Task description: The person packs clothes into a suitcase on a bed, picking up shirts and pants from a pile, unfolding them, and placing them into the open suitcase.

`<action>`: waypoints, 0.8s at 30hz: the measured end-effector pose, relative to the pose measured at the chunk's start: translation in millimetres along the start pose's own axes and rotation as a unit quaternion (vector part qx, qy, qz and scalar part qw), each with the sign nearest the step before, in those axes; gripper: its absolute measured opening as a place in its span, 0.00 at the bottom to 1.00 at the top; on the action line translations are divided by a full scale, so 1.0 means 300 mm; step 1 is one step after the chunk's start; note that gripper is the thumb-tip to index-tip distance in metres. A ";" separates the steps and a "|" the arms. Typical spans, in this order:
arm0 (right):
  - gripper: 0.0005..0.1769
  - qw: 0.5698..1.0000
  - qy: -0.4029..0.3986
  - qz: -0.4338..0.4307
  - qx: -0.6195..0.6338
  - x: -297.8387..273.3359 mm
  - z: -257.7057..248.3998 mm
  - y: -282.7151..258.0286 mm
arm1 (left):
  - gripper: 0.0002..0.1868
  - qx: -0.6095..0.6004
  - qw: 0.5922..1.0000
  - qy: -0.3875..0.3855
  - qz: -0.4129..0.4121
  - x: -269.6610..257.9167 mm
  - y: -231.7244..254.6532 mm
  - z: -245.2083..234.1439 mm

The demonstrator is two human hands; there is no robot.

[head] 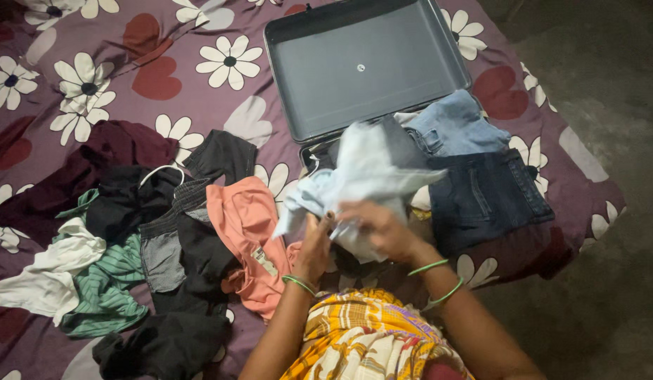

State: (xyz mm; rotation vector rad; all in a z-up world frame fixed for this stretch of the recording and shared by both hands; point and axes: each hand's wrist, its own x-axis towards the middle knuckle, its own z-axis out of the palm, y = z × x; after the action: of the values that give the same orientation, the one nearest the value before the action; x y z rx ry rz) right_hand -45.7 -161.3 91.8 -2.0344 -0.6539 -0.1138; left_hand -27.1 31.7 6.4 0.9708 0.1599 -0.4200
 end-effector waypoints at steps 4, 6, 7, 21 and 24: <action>0.28 0.993 -0.119 0.017 0.019 -0.059 0.091 -0.008 | 0.38 -0.004 0.997 0.071 -0.007 0.006 -0.036 -0.030; 0.29 0.995 -0.089 0.004 0.044 -0.076 0.098 0.013 | 0.38 -0.024 0.996 0.087 0.012 0.028 -0.054 -0.048; 0.30 0.996 -0.073 -0.003 0.056 -0.087 0.099 0.029 | 0.37 -0.037 0.995 0.091 0.023 0.037 -0.064 -0.054; 0.28 0.883 0.249 0.360 0.166 -0.400 0.112 0.547 | 0.25 -0.119 0.987 -0.102 -0.014 -0.002 -0.021 -0.030; 0.26 0.874 0.148 0.411 0.211 -0.491 0.161 0.584 | 0.22 -0.080 0.980 -0.182 -0.029 -0.002 -0.034 -0.042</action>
State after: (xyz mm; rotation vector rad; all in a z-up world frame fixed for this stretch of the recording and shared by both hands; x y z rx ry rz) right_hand -93.6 -249.8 -119.4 -1.6588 0.3855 0.2039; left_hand -31.1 37.3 -8.4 0.7192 -0.1098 -0.6214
